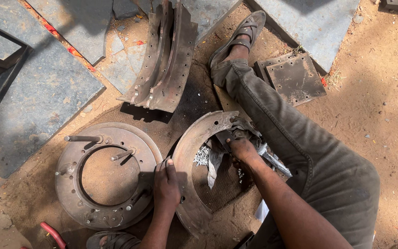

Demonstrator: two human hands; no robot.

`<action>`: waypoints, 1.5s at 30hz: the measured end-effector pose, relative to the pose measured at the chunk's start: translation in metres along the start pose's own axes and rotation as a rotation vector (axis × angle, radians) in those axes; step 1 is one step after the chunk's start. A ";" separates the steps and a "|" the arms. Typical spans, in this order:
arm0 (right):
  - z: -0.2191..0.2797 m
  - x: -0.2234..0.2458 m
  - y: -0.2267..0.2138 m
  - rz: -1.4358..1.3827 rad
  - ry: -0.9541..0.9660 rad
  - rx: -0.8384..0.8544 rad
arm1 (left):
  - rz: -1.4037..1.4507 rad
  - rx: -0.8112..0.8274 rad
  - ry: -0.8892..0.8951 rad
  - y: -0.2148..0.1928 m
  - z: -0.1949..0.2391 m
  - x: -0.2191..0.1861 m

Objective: The person sits on the ground and cleans a curved metal brake drum using a cloth and a metal scraper. They wipe the surface repeatedly, scrape off debris, and handle small metal shavings. Another person is visible nearby holding a phone.

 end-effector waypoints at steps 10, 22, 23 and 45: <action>-0.014 -0.004 0.008 -0.110 -0.065 0.034 | 0.039 -0.102 0.232 -0.003 0.003 -0.012; -0.052 -0.032 0.030 0.071 -0.177 0.070 | -0.016 -0.037 0.128 -0.004 0.005 -0.013; -0.057 -0.041 0.035 0.195 -0.207 0.071 | -0.006 -0.029 0.113 -0.005 0.003 -0.014; -0.020 -0.014 0.030 -0.442 -0.023 0.073 | 0.005 -0.102 0.202 0.000 -0.002 -0.002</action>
Point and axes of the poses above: each hand's wrist, its own z-axis away from the middle knuckle, its own y-axis out of the palm, x = y × z, the point moved 8 cm from there along -z, towards the middle knuckle, and after that the axes turned 1 degree about -z, right-handed, at the moved point
